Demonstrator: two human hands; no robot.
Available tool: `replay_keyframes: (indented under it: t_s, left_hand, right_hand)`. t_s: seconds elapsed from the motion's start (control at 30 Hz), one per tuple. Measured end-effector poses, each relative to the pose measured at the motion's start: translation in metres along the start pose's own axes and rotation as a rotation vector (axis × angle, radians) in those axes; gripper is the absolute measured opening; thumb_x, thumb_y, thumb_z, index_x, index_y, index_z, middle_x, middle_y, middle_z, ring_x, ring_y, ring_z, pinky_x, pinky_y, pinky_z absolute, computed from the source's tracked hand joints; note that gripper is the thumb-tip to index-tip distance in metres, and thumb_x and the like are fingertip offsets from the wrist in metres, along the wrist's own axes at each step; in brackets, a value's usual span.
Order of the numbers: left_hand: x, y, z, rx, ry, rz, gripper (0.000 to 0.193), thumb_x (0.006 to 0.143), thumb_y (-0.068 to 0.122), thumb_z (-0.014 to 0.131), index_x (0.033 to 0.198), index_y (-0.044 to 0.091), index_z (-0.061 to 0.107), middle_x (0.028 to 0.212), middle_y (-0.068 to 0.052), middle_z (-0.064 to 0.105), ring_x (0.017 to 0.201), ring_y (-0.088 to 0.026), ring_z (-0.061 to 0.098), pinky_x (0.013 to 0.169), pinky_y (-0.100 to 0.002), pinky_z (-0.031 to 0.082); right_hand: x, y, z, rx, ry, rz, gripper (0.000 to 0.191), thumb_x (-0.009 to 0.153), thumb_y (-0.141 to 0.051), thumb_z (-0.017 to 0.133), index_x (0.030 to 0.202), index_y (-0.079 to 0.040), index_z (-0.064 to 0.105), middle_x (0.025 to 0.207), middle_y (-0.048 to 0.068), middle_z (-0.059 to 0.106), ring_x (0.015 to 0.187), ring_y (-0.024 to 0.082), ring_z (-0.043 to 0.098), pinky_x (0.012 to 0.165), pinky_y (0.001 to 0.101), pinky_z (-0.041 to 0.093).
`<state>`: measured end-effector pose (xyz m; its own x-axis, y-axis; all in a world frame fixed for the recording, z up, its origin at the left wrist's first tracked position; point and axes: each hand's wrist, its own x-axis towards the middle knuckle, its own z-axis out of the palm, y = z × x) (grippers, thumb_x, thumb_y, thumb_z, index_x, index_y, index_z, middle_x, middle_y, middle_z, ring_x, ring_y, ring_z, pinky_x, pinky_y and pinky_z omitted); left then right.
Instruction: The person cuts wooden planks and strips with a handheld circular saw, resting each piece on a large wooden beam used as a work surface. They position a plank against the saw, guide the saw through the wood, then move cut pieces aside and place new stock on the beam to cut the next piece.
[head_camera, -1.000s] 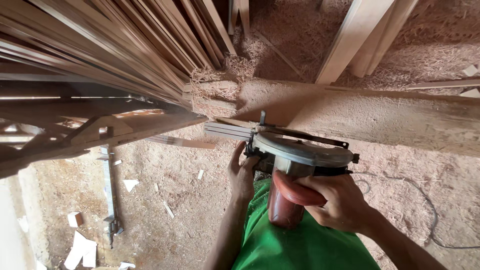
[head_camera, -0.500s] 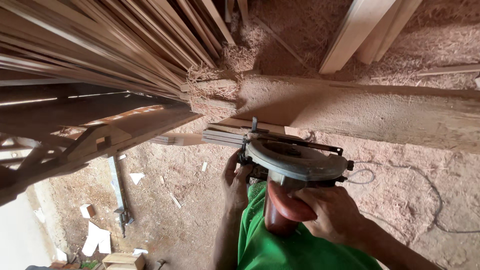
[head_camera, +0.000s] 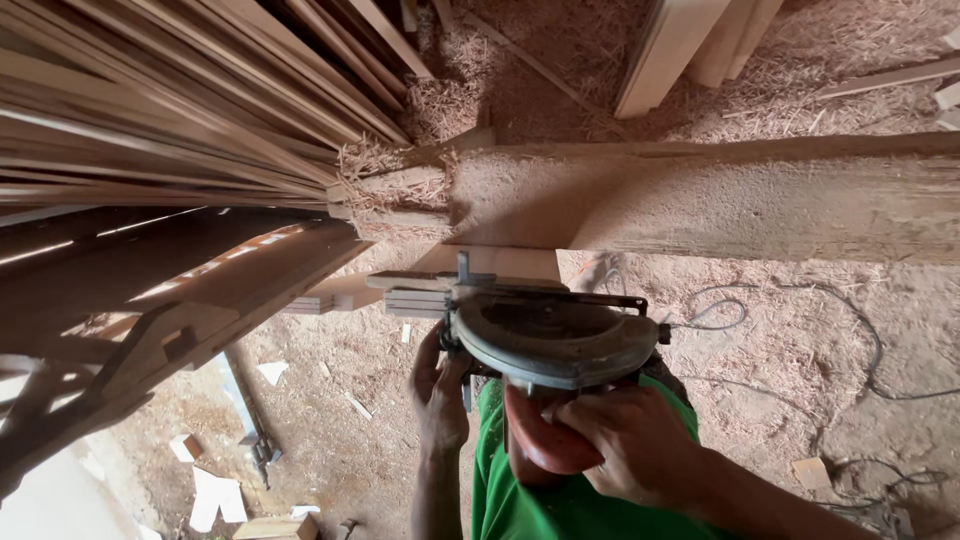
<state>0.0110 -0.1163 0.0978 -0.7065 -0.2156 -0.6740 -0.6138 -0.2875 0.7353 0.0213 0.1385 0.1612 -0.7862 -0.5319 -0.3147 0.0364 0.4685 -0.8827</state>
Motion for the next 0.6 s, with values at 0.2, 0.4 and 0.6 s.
replay_keyframes:
  t_s: [0.2, 0.4, 0.6]
  left_hand:
    - [0.008, 0.0, -0.012, -0.017, -0.015, 0.012, 0.054, 0.092, 0.0, 0.064, 0.144, -0.008, 0.053, 0.116, -0.016, 0.072, 0.094, -0.021, 0.072, 0.083, -0.036, 0.061]
    - [0.011, -0.001, -0.021, -0.043, -0.019, 0.035, 0.053, 0.092, -0.004, 0.061, 0.143, -0.009, 0.052, 0.114, -0.015, 0.072, 0.096, -0.021, 0.072, 0.083, -0.036, 0.062]
    - [0.013, 0.0, -0.029, -0.029, -0.013, 0.035, 0.054, 0.093, -0.003, 0.062, 0.146, -0.008, 0.05, 0.115, -0.014, 0.071, 0.1, -0.02, 0.07, 0.087, -0.036, 0.06]
  right_hand:
    - [0.01, 0.002, 0.005, 0.004, 0.003, -0.049, 0.055, 0.055, -0.013, 0.084, 0.108, -0.011, 0.07, 0.095, 0.005, 0.075, 0.083, 0.031, 0.073, 0.072, 0.0447, 0.056]
    - [0.018, 0.004, 0.012, 0.009, 0.028, -0.02, 0.046, 0.057, -0.011, 0.082, 0.102, -0.013, 0.073, 0.091, 0.003, 0.076, 0.081, 0.03, 0.074, 0.072, 0.0446, 0.056]
    - [0.023, 0.008, 0.018, 0.026, 0.071, -0.027, 0.041, 0.059, -0.01, 0.082, 0.099, -0.012, 0.074, 0.091, 0.004, 0.078, 0.077, 0.03, 0.075, 0.067, 0.0432, 0.059]
